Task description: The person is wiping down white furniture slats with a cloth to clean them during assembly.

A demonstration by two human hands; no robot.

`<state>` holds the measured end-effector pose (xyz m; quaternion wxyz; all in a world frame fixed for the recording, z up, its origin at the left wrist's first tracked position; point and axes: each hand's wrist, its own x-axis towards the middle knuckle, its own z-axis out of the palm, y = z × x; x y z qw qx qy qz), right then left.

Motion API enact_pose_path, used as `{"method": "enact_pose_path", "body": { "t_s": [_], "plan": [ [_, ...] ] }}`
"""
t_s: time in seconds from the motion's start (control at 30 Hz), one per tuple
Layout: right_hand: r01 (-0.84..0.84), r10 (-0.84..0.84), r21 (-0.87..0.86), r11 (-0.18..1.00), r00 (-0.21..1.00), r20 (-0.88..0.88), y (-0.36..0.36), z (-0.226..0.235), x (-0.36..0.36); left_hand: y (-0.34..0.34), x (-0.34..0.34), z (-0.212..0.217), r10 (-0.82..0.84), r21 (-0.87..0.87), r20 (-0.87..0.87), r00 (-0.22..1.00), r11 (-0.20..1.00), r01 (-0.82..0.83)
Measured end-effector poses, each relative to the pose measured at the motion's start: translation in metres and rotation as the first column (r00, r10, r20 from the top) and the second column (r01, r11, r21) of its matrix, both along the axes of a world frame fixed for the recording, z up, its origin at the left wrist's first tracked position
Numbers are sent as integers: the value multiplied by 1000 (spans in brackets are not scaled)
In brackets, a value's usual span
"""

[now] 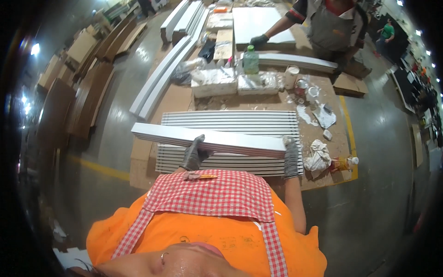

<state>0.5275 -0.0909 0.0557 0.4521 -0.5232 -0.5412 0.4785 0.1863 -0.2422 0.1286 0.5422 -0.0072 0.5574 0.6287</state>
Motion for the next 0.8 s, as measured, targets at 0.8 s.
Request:
{"method": "enact_pose_path", "body": {
  "t_s": [0.8],
  "plan": [
    [52,20,-278,959,969,248,53,-32,27,-1,-109,22,-412,-755,-547,-729,619,216]
  ]
}}
